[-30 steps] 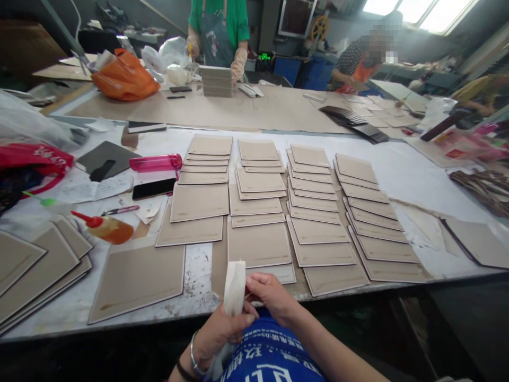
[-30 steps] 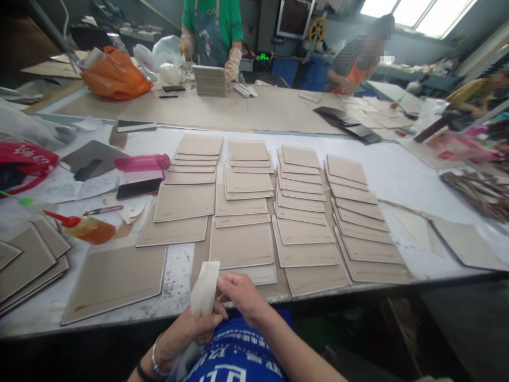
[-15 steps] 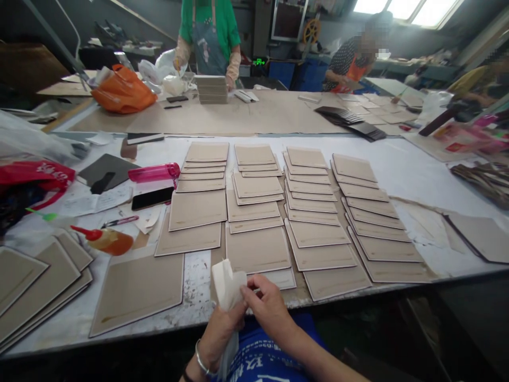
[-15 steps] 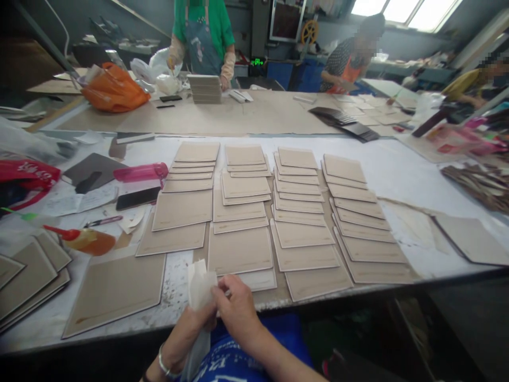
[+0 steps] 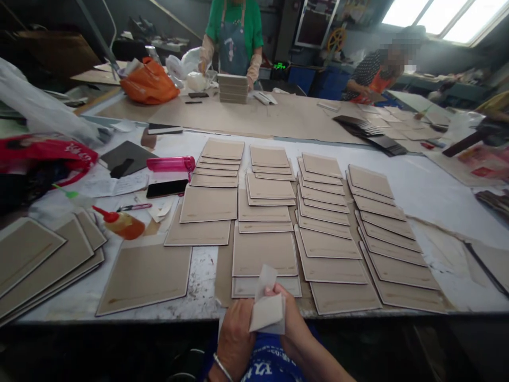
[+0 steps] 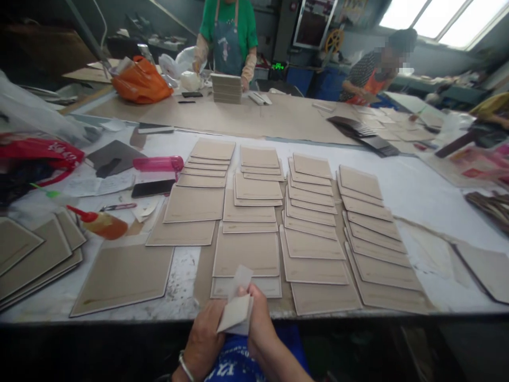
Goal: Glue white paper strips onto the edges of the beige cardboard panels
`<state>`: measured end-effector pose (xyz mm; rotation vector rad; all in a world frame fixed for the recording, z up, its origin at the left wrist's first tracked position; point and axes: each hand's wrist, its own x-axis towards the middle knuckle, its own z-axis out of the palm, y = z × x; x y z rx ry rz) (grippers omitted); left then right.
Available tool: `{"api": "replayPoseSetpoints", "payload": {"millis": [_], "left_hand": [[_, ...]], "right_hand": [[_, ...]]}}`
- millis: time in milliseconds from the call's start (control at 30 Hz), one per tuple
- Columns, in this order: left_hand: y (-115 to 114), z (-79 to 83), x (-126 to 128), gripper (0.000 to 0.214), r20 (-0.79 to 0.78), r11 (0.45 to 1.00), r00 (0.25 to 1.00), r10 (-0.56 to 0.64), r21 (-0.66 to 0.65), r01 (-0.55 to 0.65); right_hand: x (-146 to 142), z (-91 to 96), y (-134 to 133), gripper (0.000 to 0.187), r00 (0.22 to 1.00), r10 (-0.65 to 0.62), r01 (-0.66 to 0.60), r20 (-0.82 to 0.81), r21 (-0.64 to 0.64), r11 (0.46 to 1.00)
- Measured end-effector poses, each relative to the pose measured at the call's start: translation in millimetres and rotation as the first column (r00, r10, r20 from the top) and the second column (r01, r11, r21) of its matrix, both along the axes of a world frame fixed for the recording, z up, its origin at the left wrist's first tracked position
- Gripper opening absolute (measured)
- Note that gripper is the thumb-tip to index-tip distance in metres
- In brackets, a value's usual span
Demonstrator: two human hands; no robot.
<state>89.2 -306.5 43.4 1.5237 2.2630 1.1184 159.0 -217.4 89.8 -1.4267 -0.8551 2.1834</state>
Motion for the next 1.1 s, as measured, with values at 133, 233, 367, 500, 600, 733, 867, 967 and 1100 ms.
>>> {"api": "replayPoseSetpoints", "payload": {"millis": [133, 233, 367, 500, 600, 733, 867, 967, 1100], "left_hand": [[0.8, 5.0, -1.1, 0.029, -0.121, 0.986, 0.978, -0.168, -0.02, 0.167], [-4.8, 0.1, -3.8, 0.027, -0.084, 0.967, 0.964, -0.252, -0.067, 0.247], [-14.4, -14.1, -12.5, 0.022, -0.13, 0.973, 0.97, -0.208, -0.131, 0.191], [-11.9, -19.2, -26.0, 0.031, -0.213, 0.975, 0.967, -0.142, -0.196, 0.1], [-4.3, -19.4, -34.8, 0.031, -0.249, 0.979, 0.963, -0.101, -0.197, 0.051], [1.9, -25.1, -41.4, 0.028, -0.319, 0.994, 0.945, -0.071, -0.105, 0.04], [3.4, -31.3, -43.7, 0.025, -0.324, 0.993, 0.944, -0.069, -0.118, 0.033], [5.0, -33.2, -45.5, 0.026, -0.332, 0.992, 0.941, -0.071, -0.12, 0.032], [7.8, -36.0, -48.4, 0.028, -0.363, 0.992, 0.927, -0.089, -0.113, 0.051]], "right_hand": [[2.5, -10.0, 14.8, 0.042, 0.999, -0.048, 0.049, 0.023, -0.06, 0.997], [0.9, -19.0, 46.3, 0.031, 0.983, -0.027, -0.015, 0.181, 0.228, 0.973], [-11.3, -29.2, 86.0, 0.021, 0.637, 0.34, -0.749, 0.692, 0.453, 0.483], [-36.3, -36.4, 96.1, 0.02, 0.254, 0.4, -0.967, 0.881, 0.229, 0.11], [-50.8, -41.0, 92.2, 0.023, 0.141, 0.402, -0.99, 0.905, 0.139, 0.033], [-56.5, -45.3, 88.4, 0.026, 0.087, 0.407, -0.993, 0.909, 0.11, -0.035], [-58.4, -46.3, 88.3, 0.026, 0.056, 0.388, -0.994, 0.92, 0.086, -0.06], [-61.9, -45.8, 87.9, 0.027, 0.031, 0.376, -0.997, 0.926, 0.057, -0.058], [-66.3, -44.7, 86.3, 0.028, 0.016, 0.364, -0.997, 0.931, 0.043, -0.067]]}}
